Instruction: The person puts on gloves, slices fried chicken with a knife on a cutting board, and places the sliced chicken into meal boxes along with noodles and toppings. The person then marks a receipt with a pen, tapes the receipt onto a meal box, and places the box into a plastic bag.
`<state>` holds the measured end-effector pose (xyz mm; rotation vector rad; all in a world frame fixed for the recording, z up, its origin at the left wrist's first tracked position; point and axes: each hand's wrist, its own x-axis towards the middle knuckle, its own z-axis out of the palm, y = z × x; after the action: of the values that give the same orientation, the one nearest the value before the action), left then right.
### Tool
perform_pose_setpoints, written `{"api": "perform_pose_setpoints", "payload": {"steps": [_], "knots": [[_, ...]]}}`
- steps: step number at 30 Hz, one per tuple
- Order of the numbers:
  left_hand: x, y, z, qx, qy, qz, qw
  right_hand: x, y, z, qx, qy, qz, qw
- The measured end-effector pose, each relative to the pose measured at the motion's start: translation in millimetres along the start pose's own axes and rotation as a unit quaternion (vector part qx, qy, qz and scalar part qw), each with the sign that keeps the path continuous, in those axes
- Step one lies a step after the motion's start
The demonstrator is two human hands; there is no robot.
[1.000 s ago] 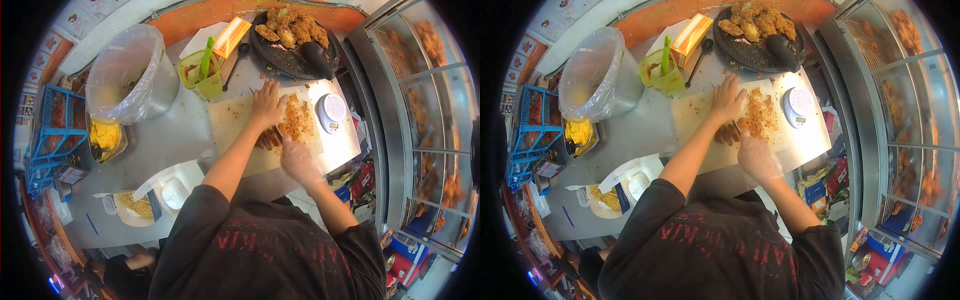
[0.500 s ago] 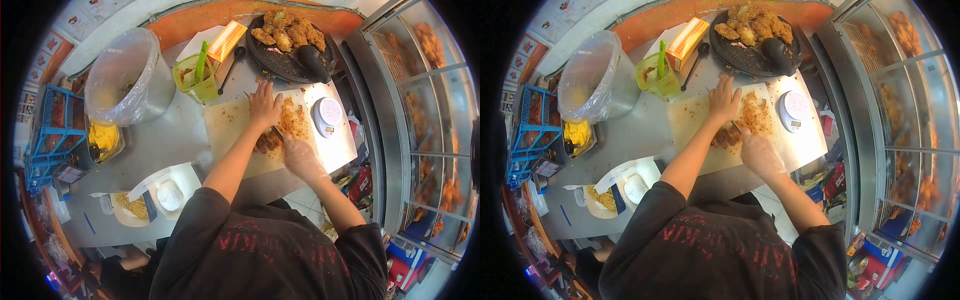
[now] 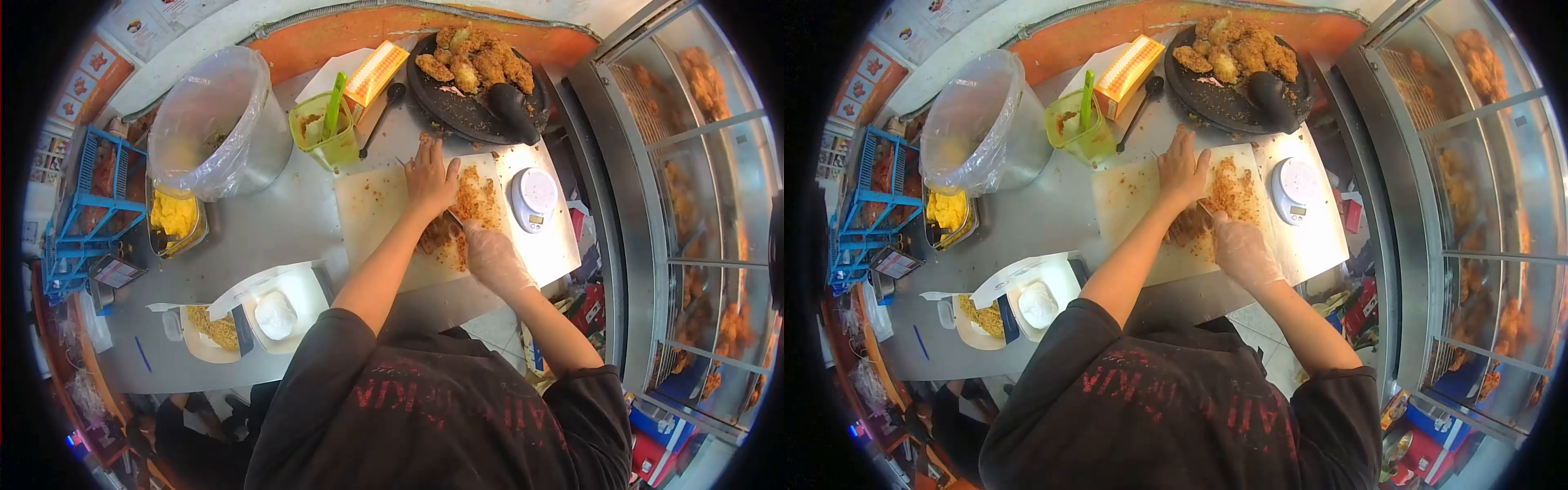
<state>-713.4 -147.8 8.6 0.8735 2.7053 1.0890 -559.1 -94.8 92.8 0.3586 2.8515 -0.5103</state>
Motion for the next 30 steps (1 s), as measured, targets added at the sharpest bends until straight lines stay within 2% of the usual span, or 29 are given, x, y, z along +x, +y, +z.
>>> {"api": "perform_pose_setpoints", "payload": {"steps": [2,4,5,6,7,8,9,10,12,14,15,16,18,19,23,25,28,29,30], "knots": [[-1.2,-2.3,0.8,0.026,0.02,0.031,0.999,3.6,9.7,25.1,0.022,0.022,-0.012,0.999],[2.8,-2.5,5.7,0.044,0.035,0.039,0.998,10.1,17.9,54.7,0.114,0.052,0.092,0.988],[3.2,-3.5,6.7,0.064,0.051,0.048,0.995,13.4,18.3,53.2,0.116,0.056,0.091,0.987],[1.6,-7.1,7.8,0.066,0.047,0.051,0.995,12.0,17.2,53.3,0.088,0.082,0.036,0.992],[8.9,-12.1,5.8,-0.017,0.007,0.031,0.999,10.7,16.7,51.8,0.055,0.111,-0.022,0.992],[16.1,-17.4,-1.9,-0.096,-0.02,0.013,0.995,5.4,12.8,40.7,0.053,0.122,-0.033,0.991],[24.2,-22.2,-7.5,-0.399,0.008,-0.021,0.917,4.1,13.4,21.6,0.042,0.115,-0.02,0.992],[21.4,-31.7,-12.9,-0.397,0.016,-0.02,0.917,-1.1,16.4,7.4,0.032,0.102,-0.005,0.994],[-0.8,-23.0,-64.2,-0.423,0.045,0.039,0.904,-6.9,37.9,0.5,0.06,0.136,-0.034,0.988],[-35.3,-12.4,-87.9,-0.431,0.059,0.064,0.898,-4.4,65.0,20.7,-0.032,0.177,-0.008,0.984],[-52.1,-7.3,-95.2,-0.434,0.053,0.055,0.897,-2.1,69.7,23.3,-0.025,0.12,0.039,0.992],[-66.1,-3.0,-101.8,-0.437,0.051,0.047,0.897,0.7,70.8,27.3,-0.024,0.124,0.03,0.992],[-95.7,2.2,-111.8,-0.436,0.083,0.021,0.896,-0.4,46.5,27.4,-0.145,0.22,0.014,0.965],[-110.9,4.4,-114.0,-0.439,0.106,-0.006,0.892,5.5,29.9,20.8,-0.095,0.152,0.031,0.983],[-157.2,13.3,-117.2,-0.406,0.185,-0.056,0.893,16.9,-30.4,18.5,-0.034,0.165,-0.037,0.985],[-179.5,12.2,-124.6,-0.377,0.226,-0.079,0.895,15.7,-53.5,21.3,-0.055,0.103,0.018,0.993],[-208.4,5.3,-146.4,-0.349,0.272,-0.099,0.891,14.7,-71.9,31.3,-0.017,0.071,0.004,0.997],[-218.4,0.2,-154.3,-0.345,0.289,-0.105,0.887,17.0,-78.0,39.6,-0.013,0.069,-0.005,0.998],[-228.8,-7.6,-163.3,-0.338,0.295,-0.11,0.887,20.2,-81.4,53.8,-0.04,0.134,-0.028,0.99]]}}
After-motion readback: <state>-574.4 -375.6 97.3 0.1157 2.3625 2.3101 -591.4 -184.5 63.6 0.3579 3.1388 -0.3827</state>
